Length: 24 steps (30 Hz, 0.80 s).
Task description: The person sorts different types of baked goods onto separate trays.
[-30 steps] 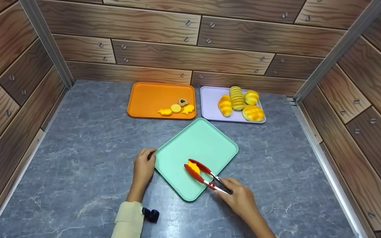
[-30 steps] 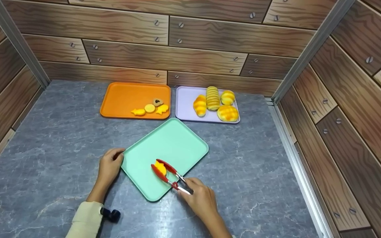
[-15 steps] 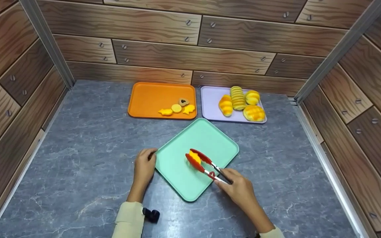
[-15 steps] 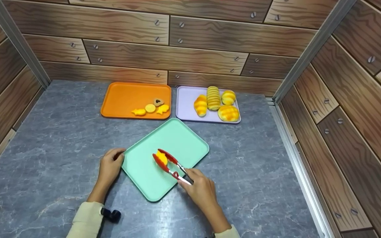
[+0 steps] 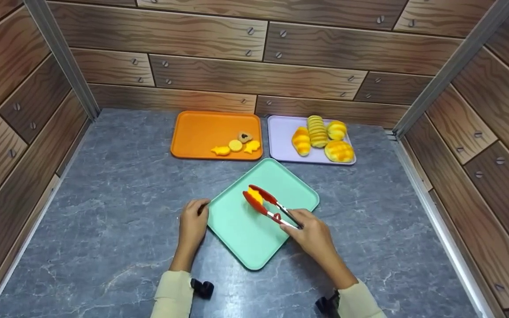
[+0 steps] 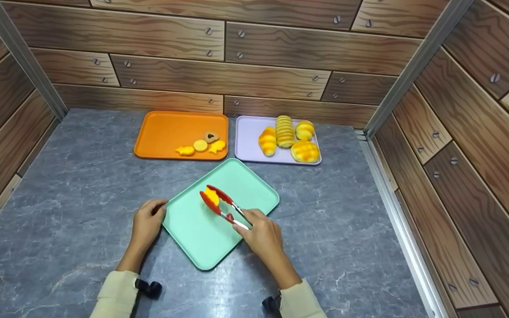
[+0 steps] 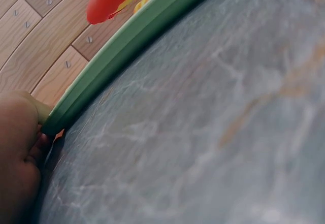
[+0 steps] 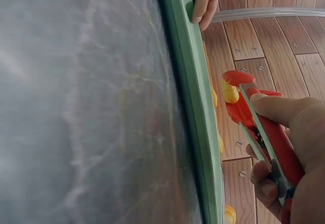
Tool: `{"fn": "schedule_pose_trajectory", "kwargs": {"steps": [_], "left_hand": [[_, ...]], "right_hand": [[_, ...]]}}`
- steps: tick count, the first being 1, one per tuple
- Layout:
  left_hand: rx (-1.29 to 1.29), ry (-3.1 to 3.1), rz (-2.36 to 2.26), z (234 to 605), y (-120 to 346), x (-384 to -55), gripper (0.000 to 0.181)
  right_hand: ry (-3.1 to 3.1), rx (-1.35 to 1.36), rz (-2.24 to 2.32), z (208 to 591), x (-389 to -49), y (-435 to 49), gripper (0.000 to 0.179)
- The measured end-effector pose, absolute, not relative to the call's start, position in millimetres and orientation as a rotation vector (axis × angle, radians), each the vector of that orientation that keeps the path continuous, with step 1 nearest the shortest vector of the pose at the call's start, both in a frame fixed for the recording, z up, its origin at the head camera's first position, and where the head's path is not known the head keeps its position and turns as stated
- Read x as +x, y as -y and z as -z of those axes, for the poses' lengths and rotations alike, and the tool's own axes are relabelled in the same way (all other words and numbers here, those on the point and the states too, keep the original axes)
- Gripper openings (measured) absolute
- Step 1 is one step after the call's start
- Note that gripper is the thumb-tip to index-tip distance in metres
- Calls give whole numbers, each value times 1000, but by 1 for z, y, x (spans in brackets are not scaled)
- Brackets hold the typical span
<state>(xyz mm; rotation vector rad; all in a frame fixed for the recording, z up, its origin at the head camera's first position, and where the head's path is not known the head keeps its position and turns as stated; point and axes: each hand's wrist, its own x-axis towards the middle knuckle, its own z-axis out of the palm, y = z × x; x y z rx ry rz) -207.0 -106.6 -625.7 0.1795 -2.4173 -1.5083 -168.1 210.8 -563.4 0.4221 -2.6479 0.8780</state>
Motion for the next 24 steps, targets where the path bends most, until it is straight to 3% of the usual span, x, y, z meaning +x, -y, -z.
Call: {"fn": "schedule_pose_trajectory", "kwargs": {"steps": [24], "left_hand": [[181,2414,1504,626,106,-207,21]], "right_hand": [[2675,339,-930,553,-259,-171,42]]}}
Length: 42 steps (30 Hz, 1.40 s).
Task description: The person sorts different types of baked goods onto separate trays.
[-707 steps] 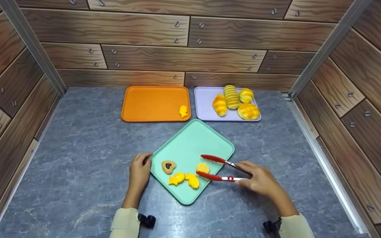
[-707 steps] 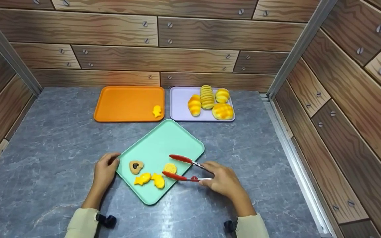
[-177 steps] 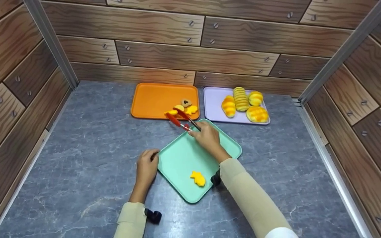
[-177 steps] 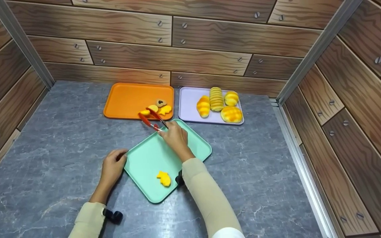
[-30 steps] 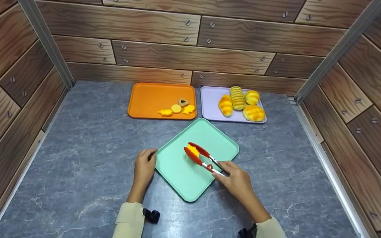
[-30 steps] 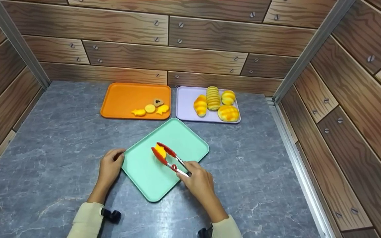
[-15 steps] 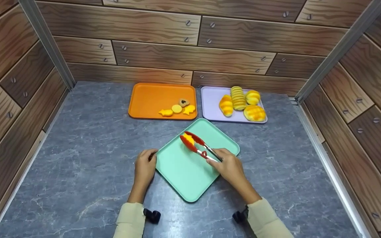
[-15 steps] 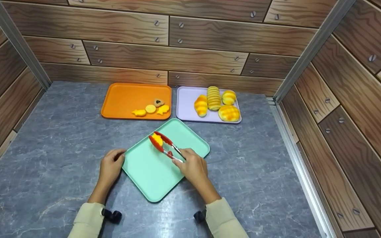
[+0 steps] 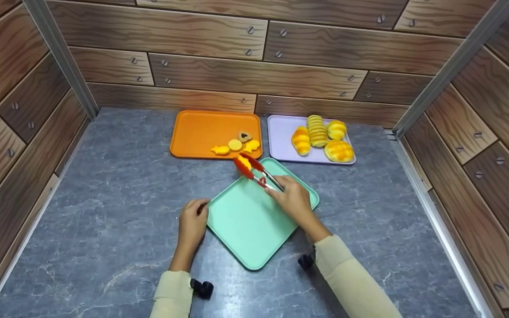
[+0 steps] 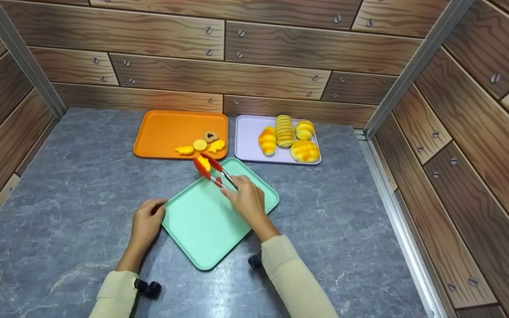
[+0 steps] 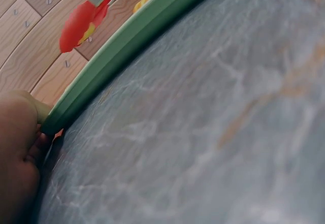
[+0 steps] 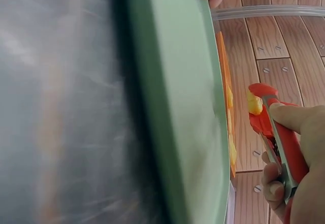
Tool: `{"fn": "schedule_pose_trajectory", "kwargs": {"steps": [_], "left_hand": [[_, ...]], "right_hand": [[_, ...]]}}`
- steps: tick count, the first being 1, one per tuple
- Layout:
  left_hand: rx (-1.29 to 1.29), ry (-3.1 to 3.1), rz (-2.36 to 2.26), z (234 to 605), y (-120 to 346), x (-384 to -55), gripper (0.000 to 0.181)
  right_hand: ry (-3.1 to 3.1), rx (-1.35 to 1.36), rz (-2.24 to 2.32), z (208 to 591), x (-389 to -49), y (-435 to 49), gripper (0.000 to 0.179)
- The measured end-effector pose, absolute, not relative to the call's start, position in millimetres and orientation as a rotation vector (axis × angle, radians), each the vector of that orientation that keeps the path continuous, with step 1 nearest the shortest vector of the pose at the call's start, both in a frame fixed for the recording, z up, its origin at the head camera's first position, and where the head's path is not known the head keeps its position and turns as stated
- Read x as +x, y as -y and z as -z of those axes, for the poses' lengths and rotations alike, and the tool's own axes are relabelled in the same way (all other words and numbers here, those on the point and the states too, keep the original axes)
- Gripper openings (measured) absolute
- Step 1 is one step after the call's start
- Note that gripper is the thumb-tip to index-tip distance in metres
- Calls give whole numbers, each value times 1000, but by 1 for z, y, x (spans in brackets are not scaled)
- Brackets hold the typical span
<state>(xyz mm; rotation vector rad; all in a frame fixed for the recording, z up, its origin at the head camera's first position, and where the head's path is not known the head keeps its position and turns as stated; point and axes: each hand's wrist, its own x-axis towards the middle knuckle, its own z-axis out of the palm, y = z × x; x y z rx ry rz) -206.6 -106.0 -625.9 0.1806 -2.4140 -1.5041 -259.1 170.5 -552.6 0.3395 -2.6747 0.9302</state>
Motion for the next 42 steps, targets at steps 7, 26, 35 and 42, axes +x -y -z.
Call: {"fn": "schedule_pose_trajectory", "kwargs": {"steps": [7,26,35,42], "left_hand": [[190,2420,1503,627,108,-206,21],[206,2427,1501,626,106,-206,22],[187,2416,1511,628,101,-206,22],[203,2422,1490,627,105,-207,22]], "right_hand": [[2695,316,-905,554,-292,-147,43],[2719,227,-868,558,-350,-92,32],[2777,111,-837,567,-367,-84,31],[2795,63,-848,561,-376,-69,37]]}}
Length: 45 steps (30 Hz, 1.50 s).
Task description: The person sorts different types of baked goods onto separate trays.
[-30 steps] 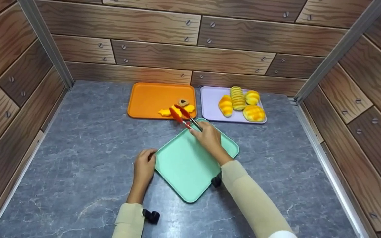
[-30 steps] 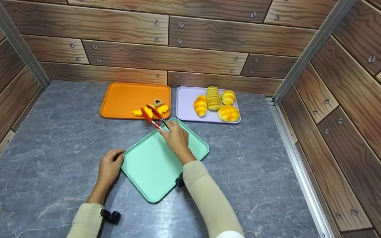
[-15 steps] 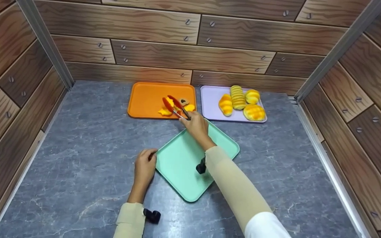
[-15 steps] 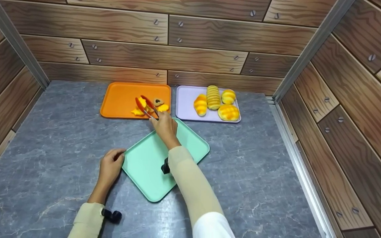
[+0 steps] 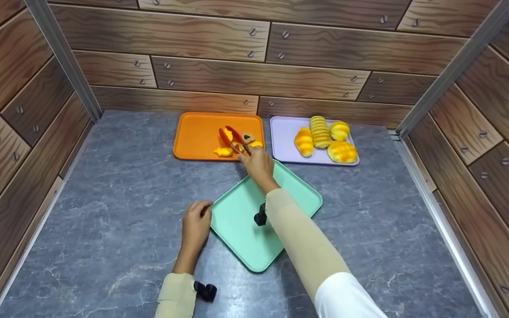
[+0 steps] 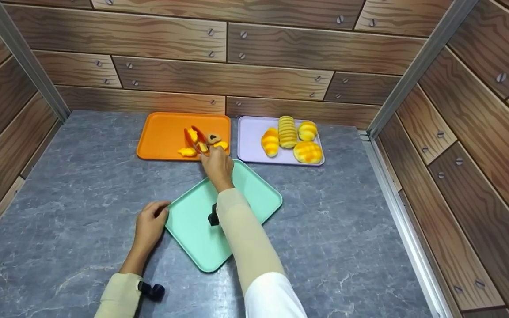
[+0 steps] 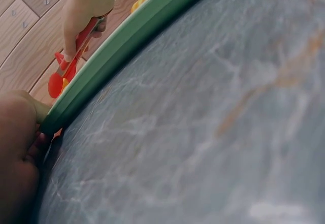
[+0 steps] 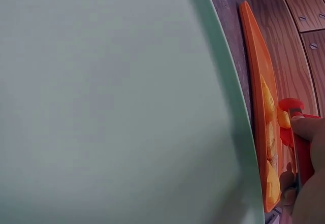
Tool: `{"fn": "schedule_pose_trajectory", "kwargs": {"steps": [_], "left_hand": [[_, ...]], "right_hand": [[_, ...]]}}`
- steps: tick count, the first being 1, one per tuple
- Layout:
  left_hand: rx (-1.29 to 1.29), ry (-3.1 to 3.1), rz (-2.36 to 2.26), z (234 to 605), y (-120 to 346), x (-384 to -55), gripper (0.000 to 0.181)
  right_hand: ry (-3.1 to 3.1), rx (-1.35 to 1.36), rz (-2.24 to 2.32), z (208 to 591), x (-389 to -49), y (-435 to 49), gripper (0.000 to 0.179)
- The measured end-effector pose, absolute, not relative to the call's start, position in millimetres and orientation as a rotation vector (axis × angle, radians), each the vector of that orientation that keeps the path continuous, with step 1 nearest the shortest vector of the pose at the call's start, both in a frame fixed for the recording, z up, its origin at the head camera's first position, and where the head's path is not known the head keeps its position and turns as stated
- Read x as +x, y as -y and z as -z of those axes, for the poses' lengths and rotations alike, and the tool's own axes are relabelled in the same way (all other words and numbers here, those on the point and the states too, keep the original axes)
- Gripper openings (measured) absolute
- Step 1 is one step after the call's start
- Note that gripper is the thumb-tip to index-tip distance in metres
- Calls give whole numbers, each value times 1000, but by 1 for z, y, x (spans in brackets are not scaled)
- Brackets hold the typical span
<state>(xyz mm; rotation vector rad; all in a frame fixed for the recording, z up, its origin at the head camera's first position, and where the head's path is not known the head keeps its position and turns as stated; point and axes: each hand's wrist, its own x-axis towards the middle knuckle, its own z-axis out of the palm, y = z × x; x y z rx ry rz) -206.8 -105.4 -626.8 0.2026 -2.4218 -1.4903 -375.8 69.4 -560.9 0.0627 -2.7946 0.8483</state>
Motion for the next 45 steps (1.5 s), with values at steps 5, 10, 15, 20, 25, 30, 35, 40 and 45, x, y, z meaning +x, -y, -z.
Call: {"fn": "schedule_pose_trajectory", "kwargs": {"steps": [5,10,15,20,25,30,35,40,45], "left_hand": [[217,2449,1501,626,106,-206,22],[212,2426,1485,626,108,-206,21],[189,2422,1482,627,107,-206,22],[185,2414,1485,625,109,-206,22],[184,2414,1484,624,109,-207,21],[202,2437,1494,625,107,-207,22],[204,2452,1485,626,108,-207,22],[199,2418,1485,625,109,-208,21],[196,2433,1492,626,109,-207,21]], "right_hand": [[2799,46,-821,561,-377,-62,34],[2805,70,-824,563,-377,-54,32],[2806,54,-804,563,-377,-53,39],[2815,55,-851,555,-374,-51,55],[2718,117,-910,541,-362,-60,59],[2608,182,-967,530,-333,-85,59],[2600,163,-1005,527,-296,-120,72],[2525,158,-967,529,-262,-162,72],[2420,59,-916,542,-230,-217,67]]}}
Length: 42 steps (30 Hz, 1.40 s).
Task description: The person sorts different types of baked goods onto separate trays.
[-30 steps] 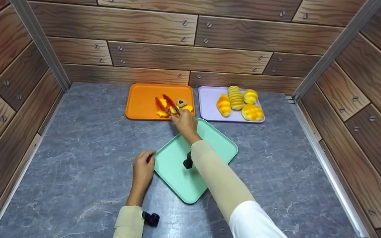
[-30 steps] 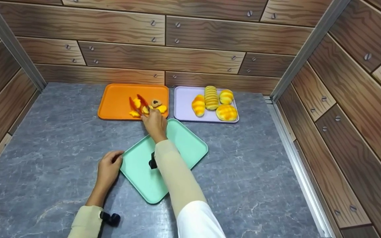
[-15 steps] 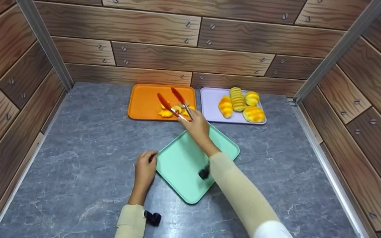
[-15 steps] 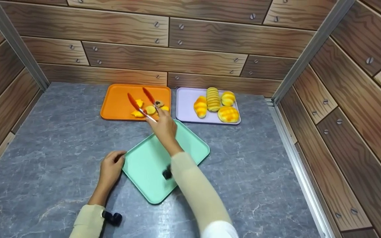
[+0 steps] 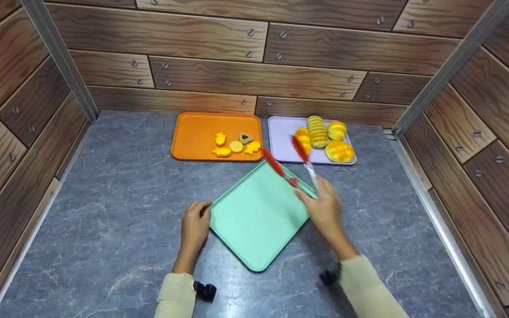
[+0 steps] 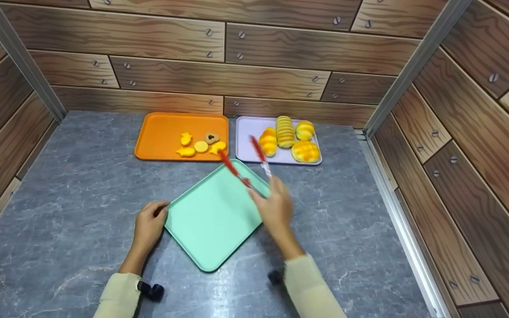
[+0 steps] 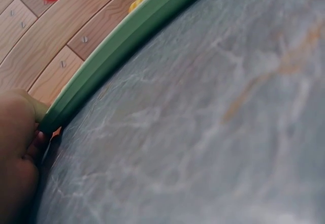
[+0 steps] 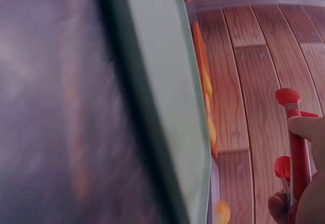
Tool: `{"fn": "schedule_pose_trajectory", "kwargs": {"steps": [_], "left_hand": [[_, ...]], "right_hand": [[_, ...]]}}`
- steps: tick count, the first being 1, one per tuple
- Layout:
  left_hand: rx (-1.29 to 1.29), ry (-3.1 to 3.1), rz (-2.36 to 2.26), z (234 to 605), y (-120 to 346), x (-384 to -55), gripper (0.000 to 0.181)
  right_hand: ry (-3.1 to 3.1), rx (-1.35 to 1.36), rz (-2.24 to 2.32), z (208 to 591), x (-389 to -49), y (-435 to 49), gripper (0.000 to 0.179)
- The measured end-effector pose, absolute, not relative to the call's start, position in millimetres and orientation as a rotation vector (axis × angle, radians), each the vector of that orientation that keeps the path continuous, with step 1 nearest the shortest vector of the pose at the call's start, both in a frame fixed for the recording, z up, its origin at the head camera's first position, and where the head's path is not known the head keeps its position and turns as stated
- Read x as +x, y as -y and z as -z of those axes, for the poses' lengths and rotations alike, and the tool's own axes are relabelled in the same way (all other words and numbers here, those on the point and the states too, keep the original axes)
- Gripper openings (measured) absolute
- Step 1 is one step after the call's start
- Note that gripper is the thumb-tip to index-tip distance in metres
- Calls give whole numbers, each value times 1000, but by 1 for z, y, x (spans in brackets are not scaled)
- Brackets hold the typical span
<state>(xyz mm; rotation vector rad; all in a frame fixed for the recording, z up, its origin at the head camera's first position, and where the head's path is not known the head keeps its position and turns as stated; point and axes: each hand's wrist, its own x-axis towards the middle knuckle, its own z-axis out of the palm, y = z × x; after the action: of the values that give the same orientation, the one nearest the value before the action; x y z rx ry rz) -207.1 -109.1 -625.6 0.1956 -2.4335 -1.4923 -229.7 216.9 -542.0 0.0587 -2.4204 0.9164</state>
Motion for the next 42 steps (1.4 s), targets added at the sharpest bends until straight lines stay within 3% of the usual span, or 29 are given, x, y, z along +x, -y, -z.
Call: {"fn": "schedule_pose_trajectory", "kwargs": {"steps": [7,17,27,34,42], "left_hand": [[223,2434,1506,625,112,-204,22],[194,2431,1491,628,110,-203,22],[171,2414,1510,627,108,-204,22],[179,2426,1513,627,107,-205,23],[167,2401,1497,627,107,-205,21]], "right_hand": [[2411,-137,-823,563,-205,-280,67],[2457,-329,-728,578,-194,-330,59],[2524,-388,-703,590,-193,-345,65],[2571,-418,-649,590,-194,-344,52],[2643,-451,-647,590,-194,-342,56]]}}
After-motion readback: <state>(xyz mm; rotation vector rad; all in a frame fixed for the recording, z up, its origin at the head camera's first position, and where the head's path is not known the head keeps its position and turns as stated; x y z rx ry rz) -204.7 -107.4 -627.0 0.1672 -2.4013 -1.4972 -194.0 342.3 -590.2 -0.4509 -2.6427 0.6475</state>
